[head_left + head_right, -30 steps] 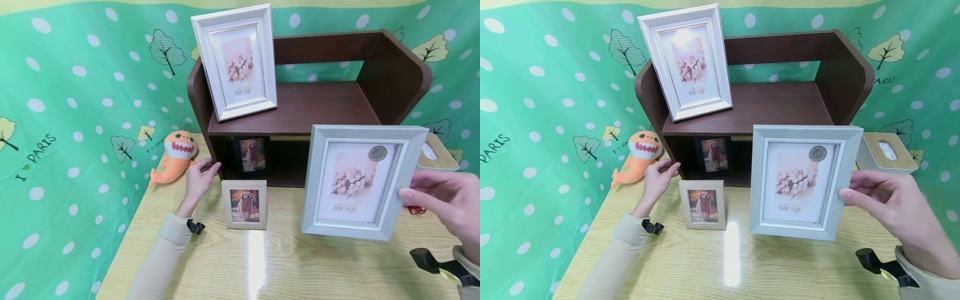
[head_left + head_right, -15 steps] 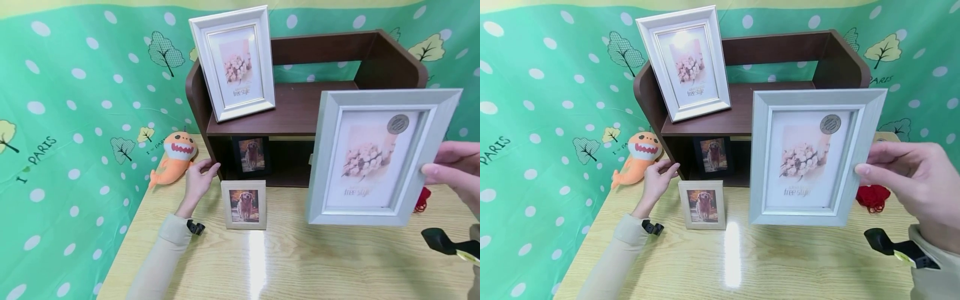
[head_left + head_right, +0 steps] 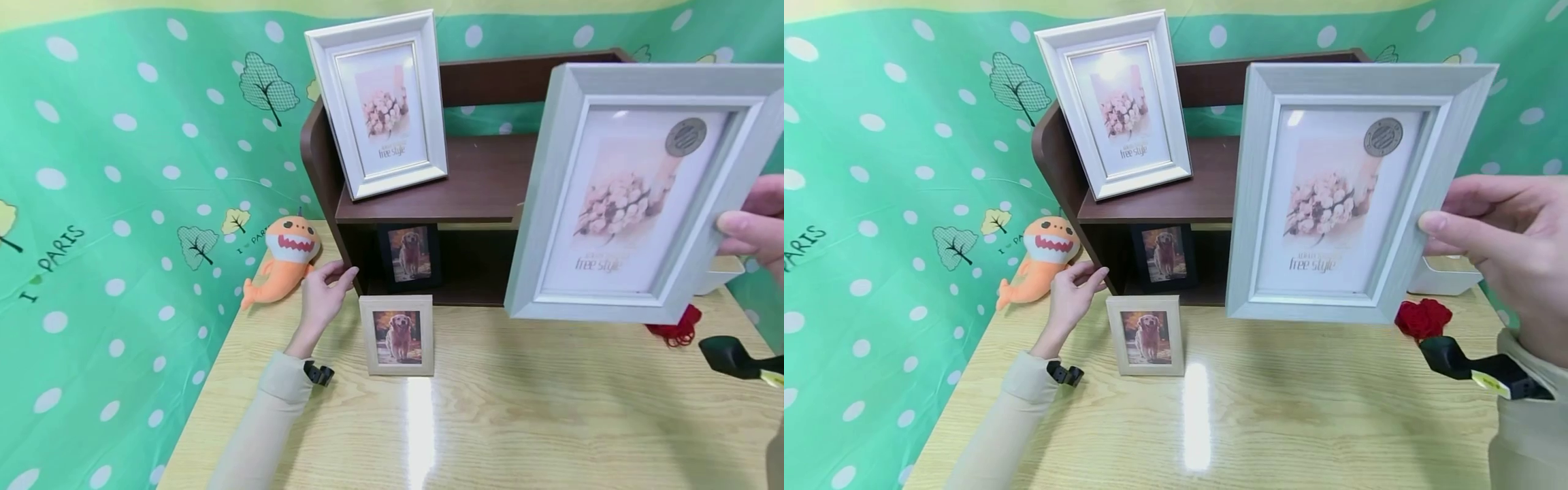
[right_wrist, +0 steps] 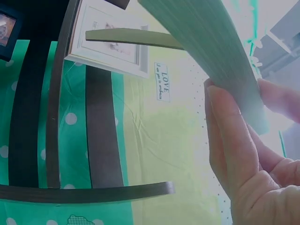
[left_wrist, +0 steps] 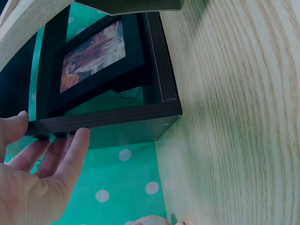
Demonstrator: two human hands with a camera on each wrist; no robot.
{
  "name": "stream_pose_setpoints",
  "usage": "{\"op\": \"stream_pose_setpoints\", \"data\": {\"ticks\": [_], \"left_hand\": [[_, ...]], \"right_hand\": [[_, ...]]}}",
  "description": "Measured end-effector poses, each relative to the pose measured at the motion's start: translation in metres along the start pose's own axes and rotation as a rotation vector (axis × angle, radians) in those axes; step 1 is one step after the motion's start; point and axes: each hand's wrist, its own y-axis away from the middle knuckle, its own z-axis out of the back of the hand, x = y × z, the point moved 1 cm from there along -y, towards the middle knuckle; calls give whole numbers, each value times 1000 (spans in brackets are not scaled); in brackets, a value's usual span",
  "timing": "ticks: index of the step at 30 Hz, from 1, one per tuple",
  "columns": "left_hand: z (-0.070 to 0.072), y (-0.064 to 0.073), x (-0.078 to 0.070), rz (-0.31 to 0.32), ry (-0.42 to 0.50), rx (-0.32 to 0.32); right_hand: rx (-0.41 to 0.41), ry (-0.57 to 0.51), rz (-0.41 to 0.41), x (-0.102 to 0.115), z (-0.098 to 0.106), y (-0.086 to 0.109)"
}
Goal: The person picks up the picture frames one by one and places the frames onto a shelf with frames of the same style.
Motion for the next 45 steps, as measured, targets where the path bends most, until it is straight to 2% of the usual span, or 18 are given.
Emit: {"op": "stream_pose_setpoints", "data": {"ticks": [7, 14, 21, 24, 27, 34, 37, 43, 45], "left_hand": [[2, -2, 3, -4, 16, 4], [1, -1, 2, -14, 17, 26], [3, 6, -26, -30, 7, 18], [4, 7, -31, -35, 4, 17], [3, 8, -33, -43, -2, 19], [3, 7, -31, -35, -6, 23], [3, 7, -30, -28, 2, 25], [3, 6, -30, -26, -3, 25], [2, 6, -31, -24, -5, 27]], "right_hand": [[42, -32, 27, 6, -2, -21], [-4, -85, 64, 11, -14, -33], [12, -118, 112, 22, -35, -47], [29, -102, 122, 25, -42, -52], [30, -35, 95, 27, -46, -57], [-44, 325, -79, 31, -57, -67], [-67, 343, -115, 32, -62, -70], [-84, 187, -149, 34, -69, -79], [-87, 190, -161, 34, -70, -81]]}}
